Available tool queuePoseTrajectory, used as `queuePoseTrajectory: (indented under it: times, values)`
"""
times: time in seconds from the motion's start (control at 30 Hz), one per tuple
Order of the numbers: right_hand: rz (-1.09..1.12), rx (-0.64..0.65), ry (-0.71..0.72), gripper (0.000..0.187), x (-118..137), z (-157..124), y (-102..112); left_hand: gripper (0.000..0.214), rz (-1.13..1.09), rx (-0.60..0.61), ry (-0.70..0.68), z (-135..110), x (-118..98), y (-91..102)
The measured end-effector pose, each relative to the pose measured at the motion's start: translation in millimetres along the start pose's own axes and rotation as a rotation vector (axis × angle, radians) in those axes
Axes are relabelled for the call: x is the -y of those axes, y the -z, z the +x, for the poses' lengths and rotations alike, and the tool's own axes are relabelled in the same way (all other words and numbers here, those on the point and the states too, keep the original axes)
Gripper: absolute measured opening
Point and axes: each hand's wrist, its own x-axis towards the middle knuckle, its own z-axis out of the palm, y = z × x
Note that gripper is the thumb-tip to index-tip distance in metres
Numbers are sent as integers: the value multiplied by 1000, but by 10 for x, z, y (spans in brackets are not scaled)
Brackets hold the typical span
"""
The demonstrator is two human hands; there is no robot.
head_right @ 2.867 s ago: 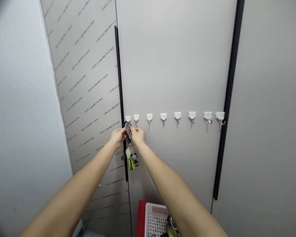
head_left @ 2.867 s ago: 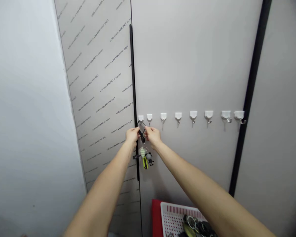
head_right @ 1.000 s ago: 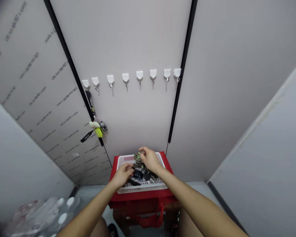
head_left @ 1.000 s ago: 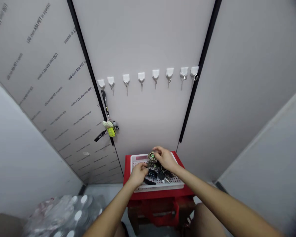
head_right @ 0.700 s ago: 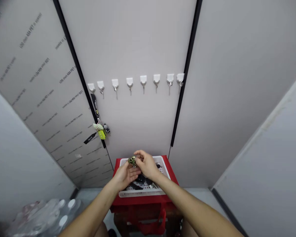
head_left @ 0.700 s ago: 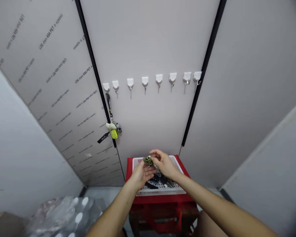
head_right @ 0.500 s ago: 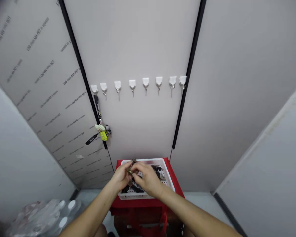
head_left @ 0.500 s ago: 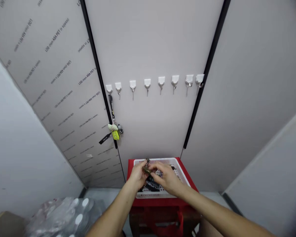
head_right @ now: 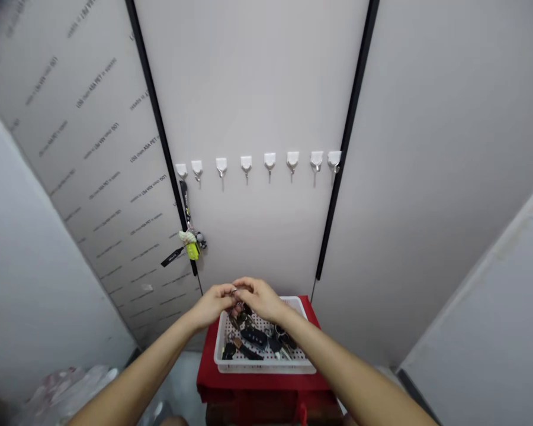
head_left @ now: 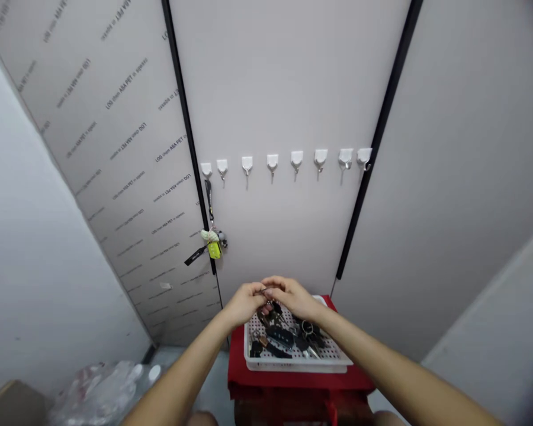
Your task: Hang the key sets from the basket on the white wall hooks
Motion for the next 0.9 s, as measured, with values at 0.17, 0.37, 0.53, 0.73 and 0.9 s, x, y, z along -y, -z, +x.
queuePoseTrajectory:
  times: [0.17,0.37,0.53,0.73,0.9]
  values:
    - [140,-159,-52,20,86,241,-72,18,-11,-122,-79,13,-272,177]
    - [93,-271,41,14,636,688,1,18,-55,-396,-254,49,-710,457]
    - [53,-403,135,14,1119,1185,46,11,28,-595,-452,140,-1100,706]
    - [-145,-662,184,21,1387,1708,110,16,220,-662,-591,300,-1486,887]
    - [-346,-785,120,24,1445,1881,138,28,358,-662,-596,449,-1510,998]
